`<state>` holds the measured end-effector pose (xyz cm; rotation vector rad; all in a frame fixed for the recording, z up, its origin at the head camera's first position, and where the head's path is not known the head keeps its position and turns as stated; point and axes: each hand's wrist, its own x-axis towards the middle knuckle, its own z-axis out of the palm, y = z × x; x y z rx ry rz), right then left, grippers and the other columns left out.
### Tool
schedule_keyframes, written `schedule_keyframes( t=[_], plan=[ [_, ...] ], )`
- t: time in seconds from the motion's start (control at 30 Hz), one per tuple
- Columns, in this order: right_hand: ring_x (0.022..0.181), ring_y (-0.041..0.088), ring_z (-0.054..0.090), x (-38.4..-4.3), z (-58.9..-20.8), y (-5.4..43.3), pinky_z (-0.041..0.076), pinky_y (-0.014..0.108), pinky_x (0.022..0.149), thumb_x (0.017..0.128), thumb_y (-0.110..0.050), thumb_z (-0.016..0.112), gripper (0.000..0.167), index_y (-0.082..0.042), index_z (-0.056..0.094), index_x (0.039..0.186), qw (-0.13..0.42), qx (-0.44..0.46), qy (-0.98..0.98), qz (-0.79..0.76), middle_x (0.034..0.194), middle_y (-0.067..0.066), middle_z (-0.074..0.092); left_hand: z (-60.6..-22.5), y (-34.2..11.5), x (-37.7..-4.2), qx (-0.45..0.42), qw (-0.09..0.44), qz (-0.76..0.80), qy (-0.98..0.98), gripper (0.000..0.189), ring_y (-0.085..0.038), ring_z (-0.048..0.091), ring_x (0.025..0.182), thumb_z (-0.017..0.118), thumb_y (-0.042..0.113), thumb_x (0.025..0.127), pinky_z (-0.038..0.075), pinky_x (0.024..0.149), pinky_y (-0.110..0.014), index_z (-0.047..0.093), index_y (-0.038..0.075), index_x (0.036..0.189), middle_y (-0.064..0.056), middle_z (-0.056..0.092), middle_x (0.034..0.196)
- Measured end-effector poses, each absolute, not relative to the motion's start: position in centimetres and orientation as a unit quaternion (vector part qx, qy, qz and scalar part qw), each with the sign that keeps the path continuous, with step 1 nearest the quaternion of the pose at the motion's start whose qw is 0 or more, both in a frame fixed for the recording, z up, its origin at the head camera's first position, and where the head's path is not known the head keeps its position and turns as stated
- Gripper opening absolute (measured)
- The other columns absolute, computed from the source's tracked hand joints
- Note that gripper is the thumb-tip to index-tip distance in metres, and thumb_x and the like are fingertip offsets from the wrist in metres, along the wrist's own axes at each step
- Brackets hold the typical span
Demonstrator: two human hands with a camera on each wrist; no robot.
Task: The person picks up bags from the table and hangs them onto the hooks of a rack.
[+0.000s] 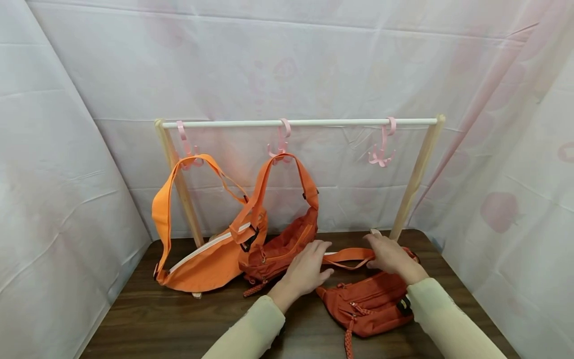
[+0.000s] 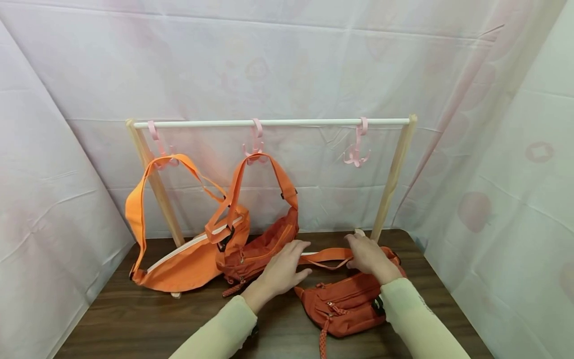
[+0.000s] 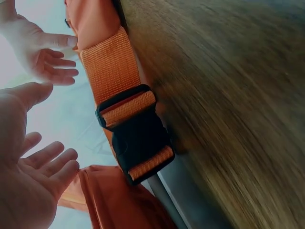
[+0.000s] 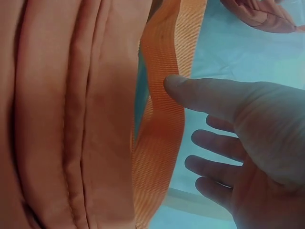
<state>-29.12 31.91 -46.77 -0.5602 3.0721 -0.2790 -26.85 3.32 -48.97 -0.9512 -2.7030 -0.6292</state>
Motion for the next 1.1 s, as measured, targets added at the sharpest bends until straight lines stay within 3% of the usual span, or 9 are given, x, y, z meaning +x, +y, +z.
schedule_keyframes(
  t=[0.43,0.57,0.73,0.87,1.1],
  plan=[
    [0.114,0.043,0.065,-29.8,-47.7,31.7,0.051,0.064,0.093,0.085,-0.016,0.092,0.069,0.005,0.058,0.141,0.015,-0.169,0.983,-0.075,0.131,0.025,0.064,-50.8,6.5,-28.3,-0.305,0.054,-0.162,-0.937,0.068,-0.022,0.054,0.138,0.076,0.034,0.101,0.049,0.109,-0.041,0.046,0.015,0.159,-0.004,0.057,0.15],
    [0.107,0.038,0.067,-29.8,-48.0,31.3,0.053,0.061,0.09,0.084,-0.017,0.093,0.06,0.001,0.063,0.133,0.012,-0.167,0.984,-0.067,0.12,0.018,0.066,-51.5,6.9,-28.6,-0.297,0.04,-0.143,-0.943,0.065,-0.023,0.055,0.136,0.074,0.034,0.103,0.048,0.11,-0.041,0.047,0.015,0.158,-0.004,0.058,0.148],
    [0.087,0.026,0.065,-30.0,-48.4,31.0,0.055,0.05,0.076,0.083,-0.017,0.094,0.042,-0.007,0.066,0.113,0.004,-0.178,0.982,-0.065,0.101,0.008,0.065,-51.9,6.9,-28.7,-0.284,0.033,-0.125,-0.95,0.059,-0.024,0.057,0.132,0.073,0.034,0.103,0.048,0.109,-0.044,0.051,0.015,0.155,-0.004,0.061,0.144],
    [0.077,0.019,0.059,-29.9,-48.7,31.2,0.051,0.044,0.069,0.083,-0.017,0.093,0.034,-0.012,0.064,0.1,-0.003,-0.19,0.979,-0.069,0.089,0.001,0.06,-52.0,6.8,-28.8,-0.289,0.046,-0.115,-0.949,0.049,-0.023,0.061,0.121,0.074,0.033,0.102,0.05,0.105,-0.043,0.058,0.015,0.145,-0.003,0.065,0.134],
    [0.068,0.014,0.046,-29.5,-49.1,31.4,0.041,0.038,0.064,0.087,-0.013,0.088,0.034,-0.019,0.055,0.084,-0.023,-0.215,0.973,-0.084,0.079,-0.005,0.049,-52.3,6.8,-28.9,-0.298,0.068,-0.1,-0.947,0.027,-0.018,0.062,0.094,0.08,0.035,0.097,0.053,0.089,-0.038,0.064,0.018,0.11,0.004,0.062,0.102]
  ],
)
